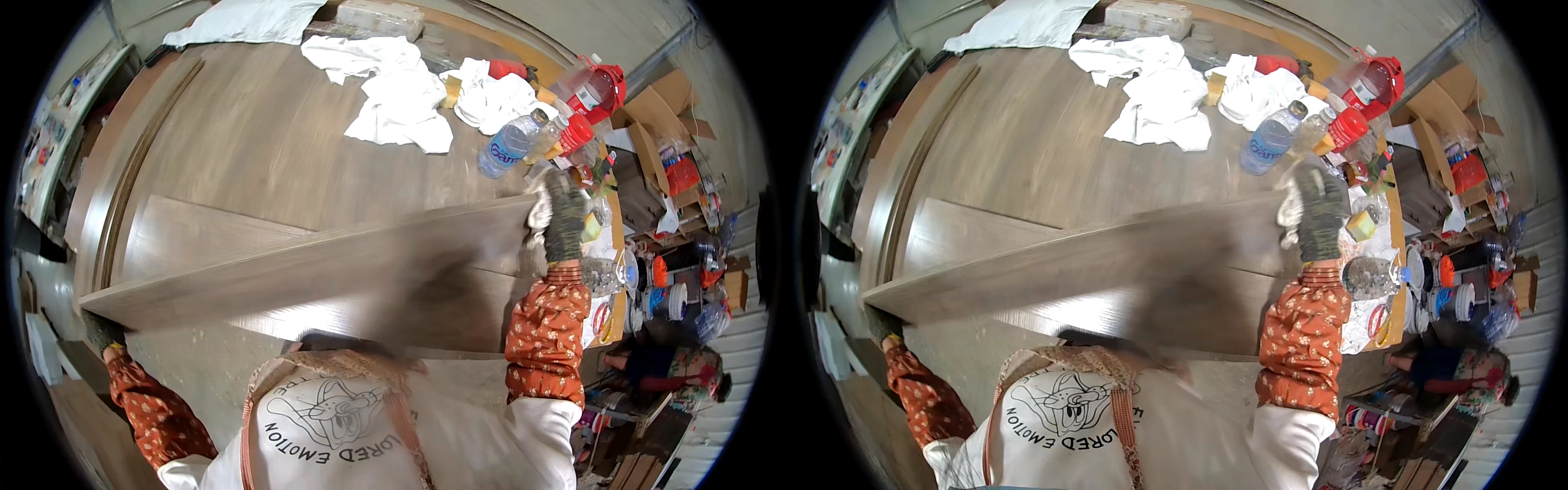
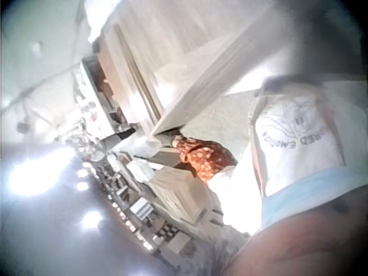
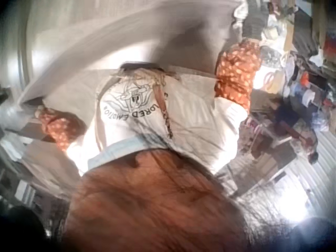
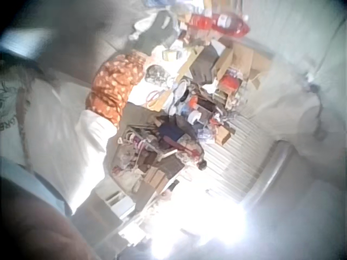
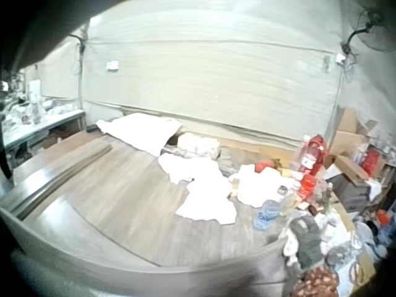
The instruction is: The person polishes wooden panels by hand using a yellow sponge and a white cloth, applying liquid from a bottle onto the cloth and then rubbing it across the surface of multiple panels one at a time.
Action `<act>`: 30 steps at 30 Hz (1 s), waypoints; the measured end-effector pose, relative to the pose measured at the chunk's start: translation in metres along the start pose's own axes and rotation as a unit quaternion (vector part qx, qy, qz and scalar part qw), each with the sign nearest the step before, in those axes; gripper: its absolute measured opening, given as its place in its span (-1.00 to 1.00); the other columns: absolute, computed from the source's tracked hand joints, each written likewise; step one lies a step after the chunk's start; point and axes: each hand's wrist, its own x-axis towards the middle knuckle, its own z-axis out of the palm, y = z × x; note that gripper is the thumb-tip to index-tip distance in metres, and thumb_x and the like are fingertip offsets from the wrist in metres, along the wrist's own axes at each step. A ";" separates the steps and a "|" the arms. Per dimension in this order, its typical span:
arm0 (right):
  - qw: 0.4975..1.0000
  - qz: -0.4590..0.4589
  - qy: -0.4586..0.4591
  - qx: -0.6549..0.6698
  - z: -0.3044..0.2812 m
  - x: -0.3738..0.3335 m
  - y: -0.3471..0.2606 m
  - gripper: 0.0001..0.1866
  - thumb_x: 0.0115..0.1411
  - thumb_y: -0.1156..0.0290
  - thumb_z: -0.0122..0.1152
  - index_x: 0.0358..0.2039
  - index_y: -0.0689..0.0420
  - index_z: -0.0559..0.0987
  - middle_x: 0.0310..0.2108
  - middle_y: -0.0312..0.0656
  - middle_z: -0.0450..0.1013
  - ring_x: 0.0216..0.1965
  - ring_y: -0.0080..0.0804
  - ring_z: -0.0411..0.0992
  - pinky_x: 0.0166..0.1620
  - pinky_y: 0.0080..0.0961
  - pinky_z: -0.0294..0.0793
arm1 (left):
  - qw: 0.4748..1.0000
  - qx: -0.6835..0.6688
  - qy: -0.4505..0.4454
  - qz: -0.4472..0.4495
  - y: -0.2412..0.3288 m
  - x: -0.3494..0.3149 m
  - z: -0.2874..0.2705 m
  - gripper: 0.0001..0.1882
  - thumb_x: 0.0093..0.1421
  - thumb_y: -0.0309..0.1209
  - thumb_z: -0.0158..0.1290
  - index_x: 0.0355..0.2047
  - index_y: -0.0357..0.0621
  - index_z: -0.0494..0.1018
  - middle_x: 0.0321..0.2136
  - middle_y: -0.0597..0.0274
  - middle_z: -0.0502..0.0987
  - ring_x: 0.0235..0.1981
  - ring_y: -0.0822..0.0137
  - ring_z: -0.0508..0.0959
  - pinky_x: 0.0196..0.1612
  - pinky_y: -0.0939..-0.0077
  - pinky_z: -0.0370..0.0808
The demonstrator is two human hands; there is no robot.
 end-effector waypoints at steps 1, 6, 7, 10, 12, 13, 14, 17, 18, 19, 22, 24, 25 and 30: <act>0.999 -0.032 0.011 -0.007 0.004 0.007 0.008 -0.66 0.17 0.42 0.09 -0.03 0.20 0.50 -0.11 -0.07 0.45 -0.07 -0.20 0.41 -0.02 -0.39 0.44 | 0.992 0.064 -0.042 0.098 -0.001 0.019 -0.045 -0.48 0.30 -0.08 -0.13 0.12 -0.17 0.29 0.01 0.07 0.42 0.00 0.15 0.42 0.13 0.22 0.31; 0.579 0.147 -0.023 0.802 0.002 0.010 -0.015 -0.67 0.20 0.42 0.10 -0.04 0.26 0.45 -0.23 0.05 0.47 -0.18 -0.09 0.45 -0.14 -0.01 0.49 | 0.955 -0.011 -0.168 0.246 -0.013 -0.043 -0.002 -0.51 0.27 -0.25 -0.08 0.15 -0.21 0.23 0.04 0.04 0.38 0.03 0.11 0.40 0.12 0.10 0.31; 0.591 0.213 0.018 0.778 0.003 0.003 -0.018 -0.71 0.18 0.40 0.14 -0.11 0.26 0.46 -0.32 0.00 0.47 -0.28 -0.14 0.45 -0.21 -0.07 0.51 | 0.968 -0.064 -0.137 0.200 -0.014 -0.059 0.000 -0.50 0.27 -0.24 -0.08 0.16 -0.21 0.23 0.05 0.04 0.37 0.04 0.10 0.39 0.13 0.09 0.29; 0.666 0.381 0.148 0.625 0.002 -0.015 -0.020 -0.78 0.12 0.35 0.23 -0.31 0.24 0.50 -0.55 -0.17 0.45 -0.52 -0.28 0.44 -0.40 -0.28 0.53 | 0.967 -0.234 -0.055 0.086 -0.019 -0.091 0.019 -0.47 0.25 -0.21 -0.08 0.17 -0.20 0.22 0.08 0.05 0.33 0.07 0.09 0.35 0.15 0.07 0.24; 0.558 0.466 0.082 0.682 -0.013 -0.016 0.010 -0.85 0.15 0.35 0.18 -0.37 0.16 0.50 -0.54 -0.22 0.44 -0.56 -0.37 0.40 -0.45 -0.40 0.49 | 0.953 -0.301 -0.014 0.043 -0.019 -0.113 0.027 -0.45 0.24 -0.19 -0.07 0.18 -0.20 0.21 0.11 0.05 0.31 0.10 0.08 0.33 0.17 0.06 0.21; 0.603 0.455 0.142 0.639 -0.015 -0.023 0.011 -0.86 0.16 0.36 0.17 -0.36 0.16 0.50 -0.52 -0.22 0.44 -0.54 -0.38 0.40 -0.44 -0.42 0.49 | 0.945 -0.326 0.005 0.025 -0.024 -0.126 0.033 -0.44 0.24 -0.18 -0.07 0.18 -0.20 0.21 0.12 0.05 0.30 0.11 0.08 0.32 0.18 0.05 0.20; 0.635 0.445 0.173 0.607 -0.019 -0.025 0.014 -0.86 0.16 0.37 0.17 -0.34 0.17 0.50 -0.50 -0.23 0.45 -0.52 -0.38 0.41 -0.42 -0.43 0.49 | 0.937 -0.348 0.024 0.008 -0.030 -0.137 0.039 -0.43 0.24 -0.17 -0.07 0.19 -0.20 0.20 0.13 0.05 0.29 0.12 0.08 0.31 0.19 0.04 0.18; 0.678 0.420 0.189 0.573 -0.030 -0.027 0.019 -0.87 0.18 0.41 0.16 -0.29 0.18 0.51 -0.43 -0.23 0.47 -0.45 -0.40 0.43 -0.38 -0.46 0.49 | 0.918 -0.391 0.064 -0.013 -0.041 -0.166 0.047 -0.39 0.22 -0.14 -0.07 0.20 -0.20 0.19 0.17 0.06 0.26 0.16 0.07 0.27 0.21 0.02 0.13; 0.689 0.414 0.180 0.567 -0.034 -0.025 0.016 -0.87 0.19 0.42 0.15 -0.28 0.19 0.51 -0.41 -0.23 0.47 -0.43 -0.41 0.43 -0.36 -0.48 0.49 | 0.913 -0.400 0.076 -0.018 -0.045 -0.171 0.050 -0.38 0.22 -0.13 -0.07 0.21 -0.20 0.19 0.18 0.06 0.25 0.17 0.06 0.26 0.22 0.01 0.12; 0.696 0.408 0.176 0.564 -0.035 -0.024 0.015 -0.86 0.19 0.43 0.15 -0.26 0.19 0.52 -0.39 -0.23 0.48 -0.41 -0.42 0.44 -0.35 -0.49 0.49 | 0.909 -0.407 0.084 -0.024 -0.046 -0.178 0.054 -0.37 0.21 -0.12 -0.06 0.21 -0.20 0.18 0.19 0.06 0.24 0.18 0.06 0.25 0.23 0.01 0.10; 0.711 0.390 0.134 0.569 -0.020 -0.021 0.001 -0.85 0.21 0.46 0.14 -0.22 0.20 0.53 -0.33 -0.23 0.49 -0.35 -0.43 0.46 -0.30 -0.52 0.49 | 0.900 -0.417 0.122 -0.026 -0.047 -0.208 0.053 -0.34 0.20 -0.09 -0.06 0.23 -0.20 0.17 0.22 0.06 0.21 0.22 0.05 0.21 0.26 -0.02 0.05; 0.800 0.352 0.048 0.483 -0.027 -0.018 -0.018 -0.72 0.19 0.48 0.18 -0.08 0.28 0.50 -0.19 -0.17 0.49 -0.19 -0.46 0.44 -0.13 -0.54 0.45 | 0.895 -0.423 0.139 -0.039 -0.045 -0.213 0.058 -0.32 0.19 -0.07 -0.06 0.23 -0.20 0.16 0.25 0.06 0.18 0.24 0.04 0.19 0.27 -0.03 0.02; 0.820 0.327 0.040 0.468 -0.024 -0.020 -0.025 -0.69 0.22 0.47 0.14 -0.04 0.30 0.47 -0.17 -0.17 0.49 -0.18 -0.47 0.44 -0.11 -0.55 0.44 | 0.895 -0.419 0.146 -0.034 -0.038 -0.224 0.057 -0.31 0.19 -0.06 -0.05 0.24 -0.20 0.16 0.26 0.06 0.17 0.25 0.04 0.18 0.28 -0.04 0.01; 0.766 0.367 -0.099 0.519 -0.064 0.020 -0.111 -0.64 0.24 0.40 0.12 0.00 0.25 0.33 -0.18 0.01 0.41 -0.35 -0.22 0.46 -0.37 -0.39 0.58 | 0.896 -0.440 0.053 -0.001 -0.040 -0.225 0.045 -0.31 0.18 0.02 -0.08 0.24 -0.09 0.18 0.26 0.16 0.20 0.29 0.17 0.14 0.29 0.03 0.02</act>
